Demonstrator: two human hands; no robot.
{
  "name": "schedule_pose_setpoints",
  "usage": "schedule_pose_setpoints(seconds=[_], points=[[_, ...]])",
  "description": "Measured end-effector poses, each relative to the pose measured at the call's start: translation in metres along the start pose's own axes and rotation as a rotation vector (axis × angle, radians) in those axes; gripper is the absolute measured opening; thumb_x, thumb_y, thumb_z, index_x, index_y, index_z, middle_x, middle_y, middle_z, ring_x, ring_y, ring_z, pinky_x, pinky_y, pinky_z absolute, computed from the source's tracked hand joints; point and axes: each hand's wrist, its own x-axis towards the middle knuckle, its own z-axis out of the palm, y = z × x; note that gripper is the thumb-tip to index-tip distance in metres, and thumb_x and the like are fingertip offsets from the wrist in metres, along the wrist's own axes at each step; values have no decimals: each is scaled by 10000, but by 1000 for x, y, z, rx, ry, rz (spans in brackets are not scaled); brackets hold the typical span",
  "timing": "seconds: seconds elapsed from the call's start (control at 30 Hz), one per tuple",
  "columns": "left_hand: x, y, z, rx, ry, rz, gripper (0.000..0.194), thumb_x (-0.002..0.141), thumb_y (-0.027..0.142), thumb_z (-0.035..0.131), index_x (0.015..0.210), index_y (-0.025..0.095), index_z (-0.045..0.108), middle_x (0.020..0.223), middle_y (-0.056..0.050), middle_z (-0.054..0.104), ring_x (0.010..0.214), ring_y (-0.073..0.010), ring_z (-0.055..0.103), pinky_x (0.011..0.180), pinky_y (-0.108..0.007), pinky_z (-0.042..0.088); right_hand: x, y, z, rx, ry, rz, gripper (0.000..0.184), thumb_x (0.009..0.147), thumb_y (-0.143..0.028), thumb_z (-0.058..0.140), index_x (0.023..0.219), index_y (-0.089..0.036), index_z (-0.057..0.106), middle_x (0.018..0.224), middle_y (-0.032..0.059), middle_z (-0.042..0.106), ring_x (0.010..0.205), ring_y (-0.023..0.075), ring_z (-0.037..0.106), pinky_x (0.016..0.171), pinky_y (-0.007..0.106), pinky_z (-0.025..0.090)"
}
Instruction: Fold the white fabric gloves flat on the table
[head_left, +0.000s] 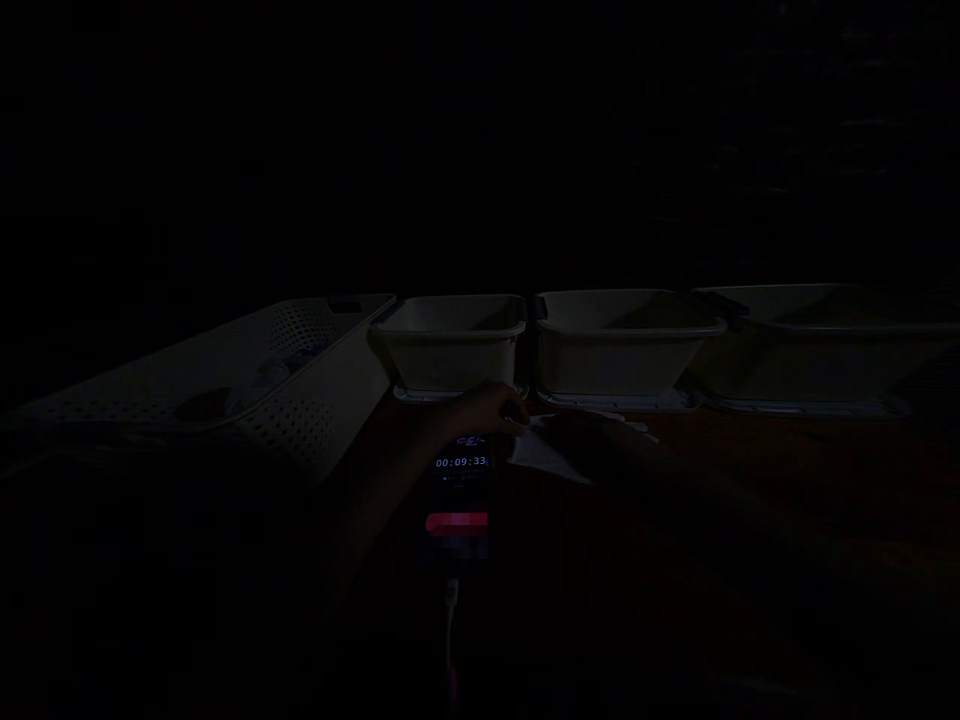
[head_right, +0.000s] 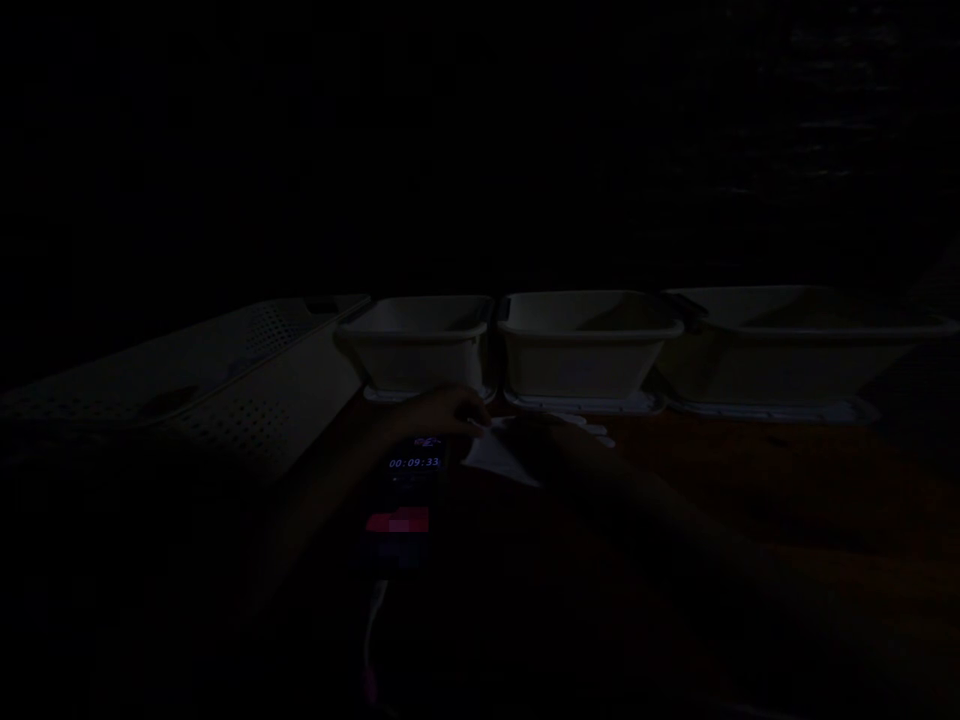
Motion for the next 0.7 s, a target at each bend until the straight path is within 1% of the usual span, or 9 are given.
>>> schedule_pose_setpoints(seconds=[0.07, 0.13, 0.2, 0.3, 0.37, 0.53, 0.7], points=[[0, 0, 0, 0, 4, 5, 260, 709, 255, 639, 934, 126, 646, 941, -69, 661, 846, -143, 602, 743, -228, 424, 1, -2, -1, -16, -20, 6, 354, 856, -222, 398, 1171, -227, 559, 1155, 48, 586, 986, 183, 582, 868, 337, 474], [1, -1, 0, -1, 5, 14, 250, 710, 250, 637, 927, 125, 646, 935, -69, 661, 843, -139, 602, 740, -224, 424, 3, -3, 0, -48, -49, 44, 347, 847, -201, 405, 1146, -202, 579, 1137, 65, 596, 969, 193, 590, 861, 353, 475], [1, -1, 0, 2, 0, 16, 248, 711, 242, 636, 929, 125, 646, 937, -74, 660, 840, -136, 602, 731, -220, 424, 4, -3, 0, -65, -67, 71, 339, 852, -199, 397, 1130, -206, 592, 1143, 64, 593, 966, 193, 590, 847, 349, 481], [1, -1, 0, 9, 2, 11, 243, 707, 238, 641, 922, 126, 647, 934, -74, 661, 839, -133, 600, 728, -215, 422, 2, -1, 0, -49, -53, 50, 343, 870, -234, 384, 1155, -249, 574, 1172, 41, 574, 972, 183, 584, 826, 323, 492], [1, -1, 0, 5, 6, 13, 247, 703, 244, 646, 920, 125, 647, 931, -70, 662, 837, -132, 601, 732, -216, 422, 0, -2, -1, -53, -46, 38, 346, 870, -252, 388, 1171, -262, 559, 1177, 35, 570, 976, 186, 582, 825, 328, 494], [2, -3, 1, -1, 8, 23, 253, 706, 248, 642, 924, 120, 647, 925, -70, 664, 830, -134, 606, 728, -216, 427, -1, -5, -3, -20, -32, 54, 343, 871, -224, 375, 1156, -250, 564, 1170, 35, 575, 1020, 180, 562, 890, 355, 463], [2, -5, 2, 4, 25, 30, 257, 696, 257, 651, 917, 126, 655, 921, -59, 665, 837, -134, 601, 738, -208, 422, 0, -5, -3, 5, -23, 47, 327, 862, -239, 396, 1134, -224, 576, 1127, 57, 599, 981, 177, 581, 857, 340, 482]])
